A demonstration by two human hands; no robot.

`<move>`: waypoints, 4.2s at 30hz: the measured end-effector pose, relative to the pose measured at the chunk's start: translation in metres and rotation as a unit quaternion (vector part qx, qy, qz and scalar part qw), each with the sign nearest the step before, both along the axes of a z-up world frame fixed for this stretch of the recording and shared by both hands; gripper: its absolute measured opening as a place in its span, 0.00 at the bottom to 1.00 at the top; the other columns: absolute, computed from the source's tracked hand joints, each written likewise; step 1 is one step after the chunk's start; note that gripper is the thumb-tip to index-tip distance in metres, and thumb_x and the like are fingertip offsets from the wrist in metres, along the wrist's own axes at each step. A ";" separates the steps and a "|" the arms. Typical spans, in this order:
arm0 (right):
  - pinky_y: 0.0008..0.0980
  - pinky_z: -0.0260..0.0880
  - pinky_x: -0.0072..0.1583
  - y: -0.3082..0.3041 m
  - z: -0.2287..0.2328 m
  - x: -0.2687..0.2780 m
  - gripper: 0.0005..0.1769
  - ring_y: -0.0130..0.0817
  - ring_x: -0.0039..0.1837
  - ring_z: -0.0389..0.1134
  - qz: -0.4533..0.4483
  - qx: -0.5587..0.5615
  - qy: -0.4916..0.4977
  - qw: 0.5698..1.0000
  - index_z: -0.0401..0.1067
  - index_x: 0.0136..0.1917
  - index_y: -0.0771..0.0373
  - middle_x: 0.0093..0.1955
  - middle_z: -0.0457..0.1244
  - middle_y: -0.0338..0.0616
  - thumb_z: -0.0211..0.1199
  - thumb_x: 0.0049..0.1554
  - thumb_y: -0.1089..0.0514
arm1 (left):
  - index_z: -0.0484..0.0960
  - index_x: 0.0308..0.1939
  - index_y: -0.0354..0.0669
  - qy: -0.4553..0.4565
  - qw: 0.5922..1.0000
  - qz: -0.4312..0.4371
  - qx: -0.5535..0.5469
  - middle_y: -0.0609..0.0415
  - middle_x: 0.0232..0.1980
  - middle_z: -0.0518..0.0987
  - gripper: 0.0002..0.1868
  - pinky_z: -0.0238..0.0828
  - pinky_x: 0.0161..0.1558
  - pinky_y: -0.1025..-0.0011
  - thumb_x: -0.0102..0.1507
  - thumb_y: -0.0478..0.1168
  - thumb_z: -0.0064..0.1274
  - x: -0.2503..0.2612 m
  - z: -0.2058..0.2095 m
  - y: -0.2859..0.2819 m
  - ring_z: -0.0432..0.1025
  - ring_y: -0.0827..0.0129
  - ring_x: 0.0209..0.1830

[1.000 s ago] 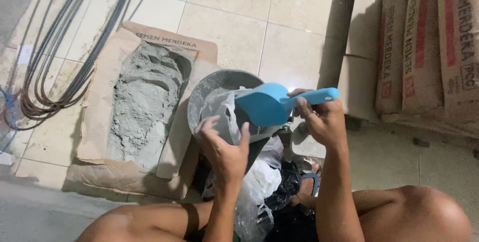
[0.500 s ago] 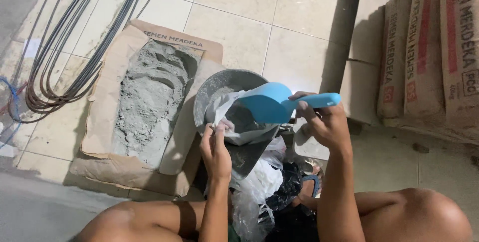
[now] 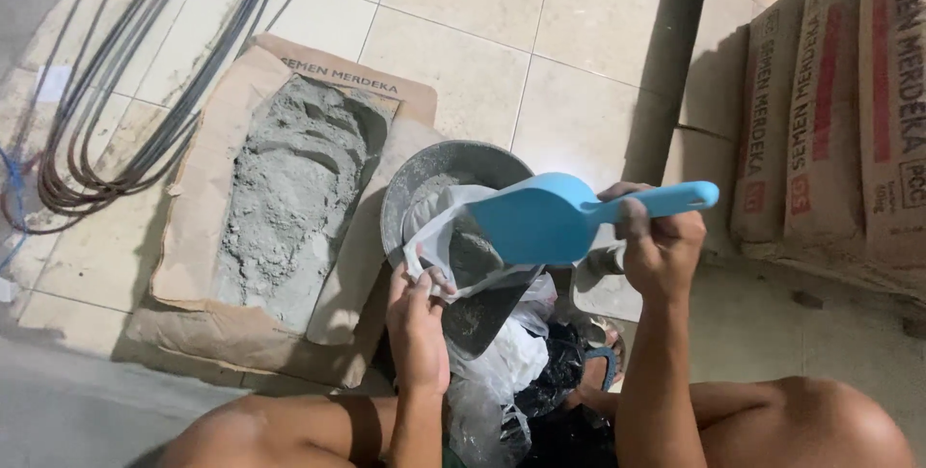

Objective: Scooping cement powder from a large bag into a smaller plastic bag using a hand scoop

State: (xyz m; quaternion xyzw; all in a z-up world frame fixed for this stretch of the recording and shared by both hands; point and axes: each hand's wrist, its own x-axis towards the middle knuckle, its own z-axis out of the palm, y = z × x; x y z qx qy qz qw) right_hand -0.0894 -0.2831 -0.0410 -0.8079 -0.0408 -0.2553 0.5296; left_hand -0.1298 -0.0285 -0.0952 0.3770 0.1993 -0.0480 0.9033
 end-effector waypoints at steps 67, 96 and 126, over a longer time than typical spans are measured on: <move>0.28 0.73 0.41 0.202 -0.098 0.201 0.22 0.35 0.43 0.74 0.408 0.075 0.411 0.811 0.74 0.58 0.68 0.45 0.72 0.52 0.47 0.67 0.50 | 0.76 0.61 0.31 0.055 0.998 0.013 0.025 0.50 0.39 0.75 0.24 0.62 0.48 0.69 0.65 0.41 0.43 0.004 -0.017 -0.010 0.67 0.69 0.39; 0.21 0.53 0.33 -0.006 -0.008 0.000 0.27 0.29 0.36 0.59 -0.093 0.602 0.157 0.777 0.73 0.56 0.66 0.35 0.59 0.43 0.57 0.58 0.40 | 0.72 0.61 0.36 -0.012 0.674 -0.193 0.713 0.30 0.56 0.78 0.37 0.65 0.60 0.42 0.56 0.54 0.67 0.084 0.049 0.025 0.71 0.35 0.57; 0.16 0.54 0.33 -0.026 -0.052 -0.027 0.28 0.21 0.30 0.57 -0.141 0.523 0.145 0.828 0.75 0.57 0.63 0.28 0.58 0.38 0.50 0.66 0.38 | 0.73 0.23 0.40 -0.037 0.789 -0.192 0.583 0.37 0.22 0.73 0.17 0.67 0.33 0.58 0.61 0.46 0.51 0.096 0.023 0.013 0.73 0.42 0.29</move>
